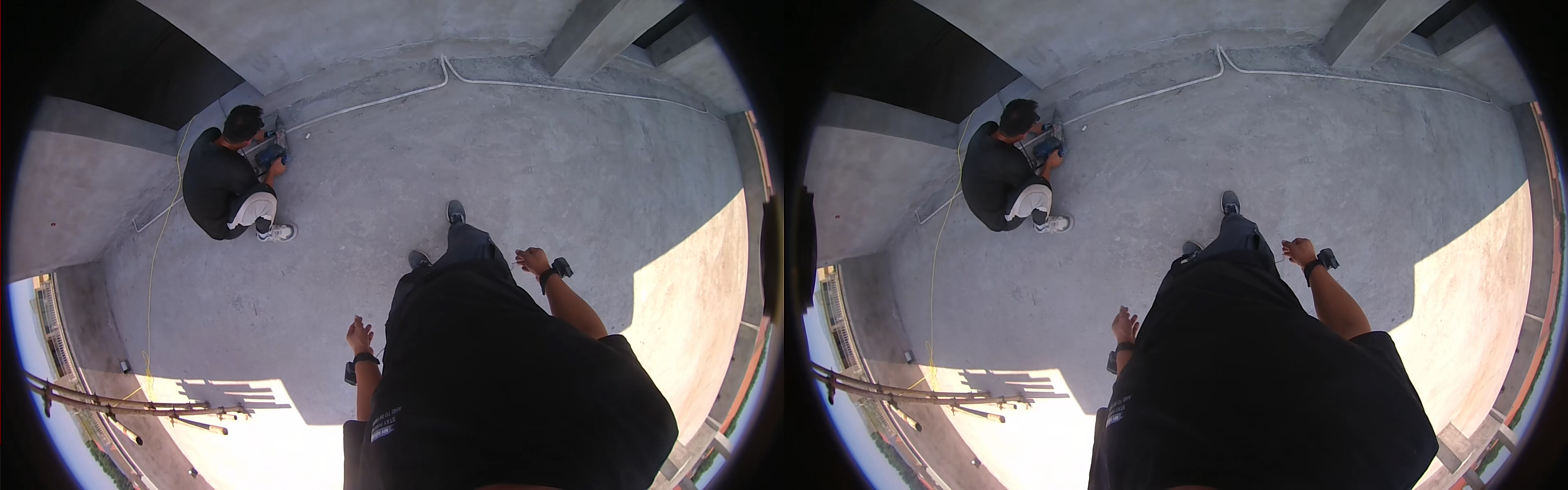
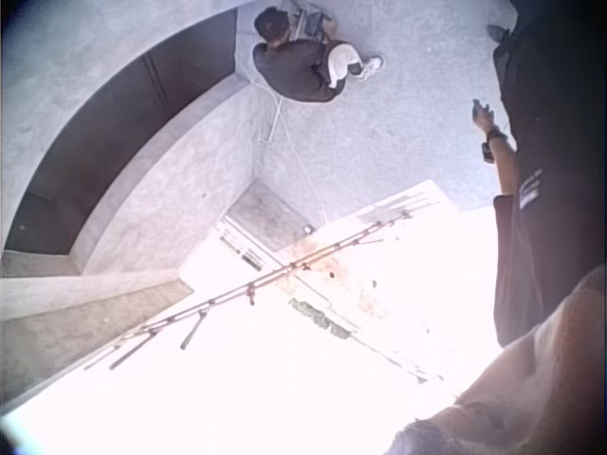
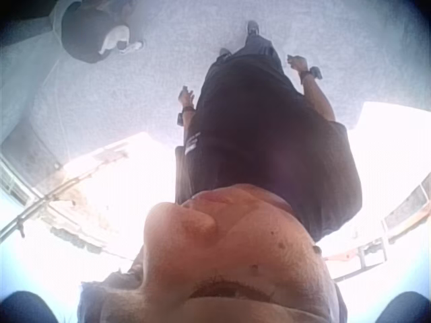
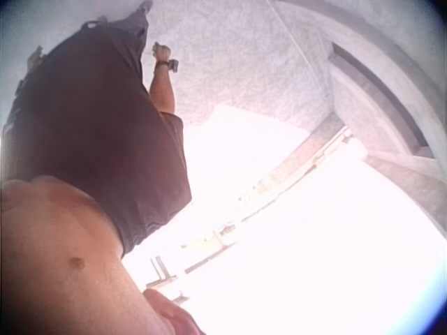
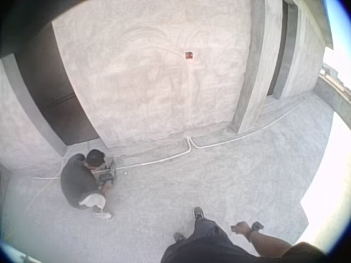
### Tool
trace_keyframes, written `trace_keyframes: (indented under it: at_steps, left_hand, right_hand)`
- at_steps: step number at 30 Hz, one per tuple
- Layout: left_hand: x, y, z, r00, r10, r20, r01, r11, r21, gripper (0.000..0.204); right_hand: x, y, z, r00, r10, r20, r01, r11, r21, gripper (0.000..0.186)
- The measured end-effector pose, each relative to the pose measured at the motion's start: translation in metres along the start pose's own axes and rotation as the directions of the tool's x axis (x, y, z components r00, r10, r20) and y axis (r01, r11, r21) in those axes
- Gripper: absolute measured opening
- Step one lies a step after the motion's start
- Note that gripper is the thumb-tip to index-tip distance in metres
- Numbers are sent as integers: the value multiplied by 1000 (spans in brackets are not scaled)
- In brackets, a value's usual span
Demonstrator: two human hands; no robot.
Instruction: The person retrieves a hammer drill from the adjacent room and drills into the concrete ledge.
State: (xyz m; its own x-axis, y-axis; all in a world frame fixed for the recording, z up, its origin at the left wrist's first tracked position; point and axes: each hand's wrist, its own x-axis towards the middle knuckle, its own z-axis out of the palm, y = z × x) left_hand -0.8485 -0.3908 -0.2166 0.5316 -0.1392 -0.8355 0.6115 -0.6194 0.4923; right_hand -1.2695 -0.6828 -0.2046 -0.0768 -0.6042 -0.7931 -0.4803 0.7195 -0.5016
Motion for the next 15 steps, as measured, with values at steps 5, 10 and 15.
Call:
trace_keyframes:
  at_steps: [5,10,15]
  left_hand:
    - [3,-2,-1,1000,1,-10,-1,1000,6,49]
    - [4,-2,0,1000,-1,-5,1,1000,-5,50]
    - [3,0,1,1000,-11,-23,10,1000,-14,39]
  right_hand:
    - [0,0,0,1000,-7,-10,7,1000,7,26]
    - [1,0,0,1000,-3,0,3,1000,-3,26]
    - [0,-1,0,1000,-4,-1,4,1000,-9,26]
